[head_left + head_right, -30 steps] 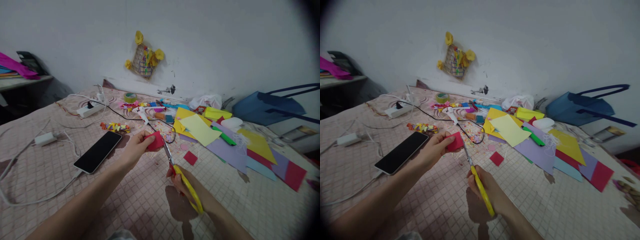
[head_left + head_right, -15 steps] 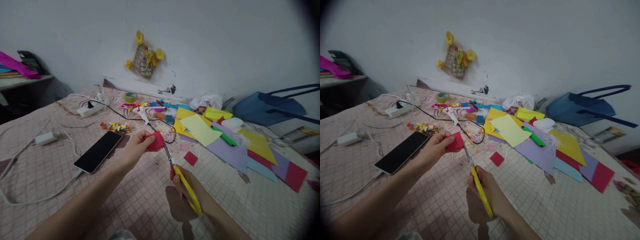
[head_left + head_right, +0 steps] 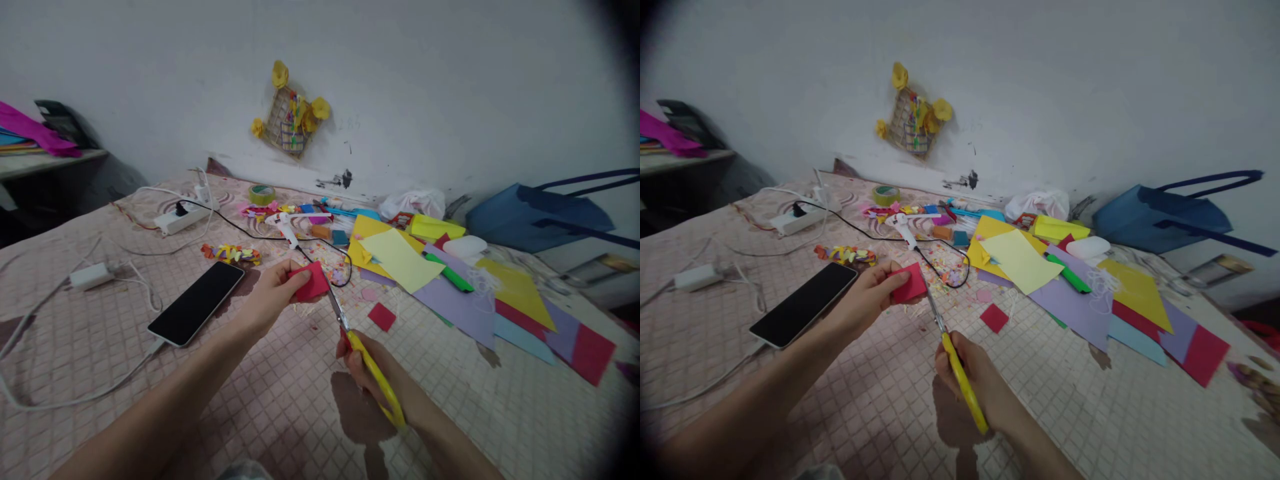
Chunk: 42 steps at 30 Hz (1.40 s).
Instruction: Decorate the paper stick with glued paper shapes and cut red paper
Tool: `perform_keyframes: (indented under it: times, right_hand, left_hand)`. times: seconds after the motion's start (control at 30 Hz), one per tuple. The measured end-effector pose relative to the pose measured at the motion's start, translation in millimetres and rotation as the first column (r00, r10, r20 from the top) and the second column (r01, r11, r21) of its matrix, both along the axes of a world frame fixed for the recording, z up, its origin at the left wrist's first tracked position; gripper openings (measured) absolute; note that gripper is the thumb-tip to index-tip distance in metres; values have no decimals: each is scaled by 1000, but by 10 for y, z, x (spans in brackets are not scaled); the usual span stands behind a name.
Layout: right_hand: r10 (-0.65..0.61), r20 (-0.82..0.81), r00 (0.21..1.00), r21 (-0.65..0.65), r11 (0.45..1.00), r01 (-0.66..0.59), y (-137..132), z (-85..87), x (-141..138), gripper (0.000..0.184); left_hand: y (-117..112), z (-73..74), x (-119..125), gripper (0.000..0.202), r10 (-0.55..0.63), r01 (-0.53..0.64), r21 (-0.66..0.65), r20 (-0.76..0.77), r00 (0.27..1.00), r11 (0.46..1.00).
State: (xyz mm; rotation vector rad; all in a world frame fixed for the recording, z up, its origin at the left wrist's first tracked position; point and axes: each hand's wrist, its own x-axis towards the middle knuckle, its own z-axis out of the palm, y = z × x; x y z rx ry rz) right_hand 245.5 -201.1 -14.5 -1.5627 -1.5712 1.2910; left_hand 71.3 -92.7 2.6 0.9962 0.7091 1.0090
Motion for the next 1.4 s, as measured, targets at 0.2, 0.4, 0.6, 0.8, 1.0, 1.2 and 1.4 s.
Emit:
perform_keyframes:
  times: [0.2, 0.4, 0.6, 0.8, 1.0, 1.2, 1.4]
  right_hand:
    - [99, -83, 992, 58, 994, -94, 4, -96, 46, 55]
    - [77, -69, 995, 55, 996, -73, 0, -72, 36, 56]
    - [55, -23, 998, 16, 998, -55, -3, 46, 9, 56]
    - [38, 14, 999, -22, 999, -38, -10, 145, -28, 59]
    - [13, 45, 999, 3, 1000, -14, -12, 158, -47, 57]
    - [-2, 58, 998, 1, 1000, 2, -10, 141, -45, 51]
    - [-43, 57, 997, 20, 999, 42, -14, 128, -57, 35]
  left_hand:
    - [3, -6, -2, 24, -1, 1, -9, -13, 1000, 1000]
    - [15, -21, -11, 24, -8, 8, -5, -1, 1000, 1000]
    - [-1, -4, -8, 24, 7, -6, 11, -20, 1000, 1000]
    - [-11, 0, 5, 27, 31, -30, 21, -27, 999, 999]
    - [-9, -6, 9, 24, 35, -34, 32, -30, 999, 999]
    - [-10, -3, 16, 22, 45, -44, 30, -41, 998, 999]
    - [-6, -13, 15, 22, 48, -46, 41, -44, 998, 998]
